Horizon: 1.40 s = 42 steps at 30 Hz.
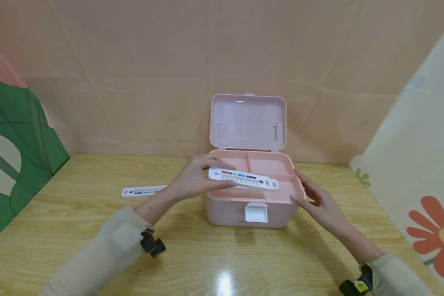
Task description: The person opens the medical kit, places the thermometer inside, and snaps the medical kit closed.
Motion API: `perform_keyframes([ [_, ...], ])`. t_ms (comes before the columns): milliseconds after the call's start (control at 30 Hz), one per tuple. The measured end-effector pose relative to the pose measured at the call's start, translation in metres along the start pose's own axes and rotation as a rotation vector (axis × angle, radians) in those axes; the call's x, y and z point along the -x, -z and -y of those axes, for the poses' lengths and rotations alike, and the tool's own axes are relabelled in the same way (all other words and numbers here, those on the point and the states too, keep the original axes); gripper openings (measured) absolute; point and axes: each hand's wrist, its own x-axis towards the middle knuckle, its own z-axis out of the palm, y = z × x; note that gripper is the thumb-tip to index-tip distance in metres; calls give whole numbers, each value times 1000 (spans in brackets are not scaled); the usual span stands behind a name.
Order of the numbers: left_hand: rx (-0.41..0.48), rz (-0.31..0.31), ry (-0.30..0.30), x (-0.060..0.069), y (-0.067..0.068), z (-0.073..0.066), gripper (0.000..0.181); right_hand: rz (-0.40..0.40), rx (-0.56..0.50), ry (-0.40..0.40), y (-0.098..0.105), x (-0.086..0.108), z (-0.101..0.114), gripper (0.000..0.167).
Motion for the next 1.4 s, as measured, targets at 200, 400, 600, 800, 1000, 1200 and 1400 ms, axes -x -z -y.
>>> perform_keyframes([
  [200, 7, 5, -1, -1, -3, 0, 32, 2, 0, -1, 0, 0, 0, 70],
  [400, -1, 32, 37, -2, -8, -1, 33, 9, 5, -9, 0, 0, 2, 70],
  [600, -37, 32, 46, -5, -15, -1, 31, -1, 8, 2, -1, 0, 0, 70],
  [800, -40, 34, 46, -7, -21, 0, 30, -3, 9, 2, 0, 0, 0, 70],
  [1000, -43, 40, 18, -9, -24, 0, 32, 3, 8, -13, 0, 1, 0, 70],
  [1200, -65, 47, 33, -11, -29, 0, 33, -1, 13, -13, 0, 1, 0, 70],
  [1400, -109, 23, 33, -11, -32, -2, 30, -2, 11, -11, 0, 1, 0, 70],
])
